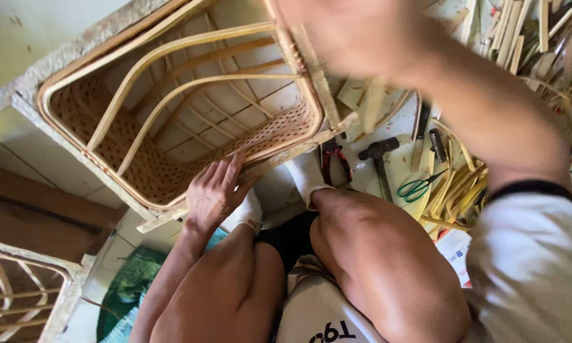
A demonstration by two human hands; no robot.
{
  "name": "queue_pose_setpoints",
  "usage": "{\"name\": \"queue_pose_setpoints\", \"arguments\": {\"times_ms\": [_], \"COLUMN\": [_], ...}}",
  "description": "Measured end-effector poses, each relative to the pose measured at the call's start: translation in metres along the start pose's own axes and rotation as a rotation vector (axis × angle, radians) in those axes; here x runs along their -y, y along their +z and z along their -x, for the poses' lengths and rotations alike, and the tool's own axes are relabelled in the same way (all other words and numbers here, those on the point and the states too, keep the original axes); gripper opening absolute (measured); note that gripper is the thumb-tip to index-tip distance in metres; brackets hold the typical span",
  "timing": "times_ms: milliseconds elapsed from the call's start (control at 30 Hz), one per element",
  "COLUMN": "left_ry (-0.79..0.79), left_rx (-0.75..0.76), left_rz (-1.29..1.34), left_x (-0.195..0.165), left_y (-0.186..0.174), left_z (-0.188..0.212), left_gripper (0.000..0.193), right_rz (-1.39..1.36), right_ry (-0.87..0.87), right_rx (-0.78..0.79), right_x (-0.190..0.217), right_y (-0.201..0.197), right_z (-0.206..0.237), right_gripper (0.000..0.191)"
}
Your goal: The person inserts thin wooden strips into a rectangular basket frame, tapping them into place with a hammer and pliers. The person then applies glue along the frame edges to secure the strips.
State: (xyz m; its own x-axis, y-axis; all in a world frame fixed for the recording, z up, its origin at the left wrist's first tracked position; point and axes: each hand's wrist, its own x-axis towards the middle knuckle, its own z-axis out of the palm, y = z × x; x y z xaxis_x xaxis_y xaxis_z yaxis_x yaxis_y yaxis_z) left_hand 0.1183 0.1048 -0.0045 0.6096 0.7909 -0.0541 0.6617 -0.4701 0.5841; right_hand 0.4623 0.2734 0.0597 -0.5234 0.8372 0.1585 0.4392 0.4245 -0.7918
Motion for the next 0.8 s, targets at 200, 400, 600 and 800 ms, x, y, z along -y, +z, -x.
{"name": "queue_pose_setpoints", "arguments": {"times_ms": [200,400,600,800], "left_ry": [-0.273,-1.029,-0.958,-0.947], "left_rx": [-0.362,-0.755,-0.861,-0.859], "left_rz": [-0.016,0.148,0.116,0.06], "left_x": [0.02,0.042,0.054,0.058], "left_y": [-0.026,-0.013,0.004,0.005], "left_z": [0.036,0.075,0.078,0.076], "left_gripper": [0.07,0.065,0.054,0.053], "right_rz": [-0.391,-0.342,-0.296,-0.19], "right_ry": [-0.318,-0.325,-0.254,-0.08], "right_rx": [0.343,0.525,0.668,0.914], "right_x": [0.085,0.078,0.074,0.09], "right_y": [0.172,0.228,0.233,0.221], "right_z": [-0.163,-0.16,-0.15,-0.162], "right_gripper": [0.031,0.031,0.031,0.037]}}
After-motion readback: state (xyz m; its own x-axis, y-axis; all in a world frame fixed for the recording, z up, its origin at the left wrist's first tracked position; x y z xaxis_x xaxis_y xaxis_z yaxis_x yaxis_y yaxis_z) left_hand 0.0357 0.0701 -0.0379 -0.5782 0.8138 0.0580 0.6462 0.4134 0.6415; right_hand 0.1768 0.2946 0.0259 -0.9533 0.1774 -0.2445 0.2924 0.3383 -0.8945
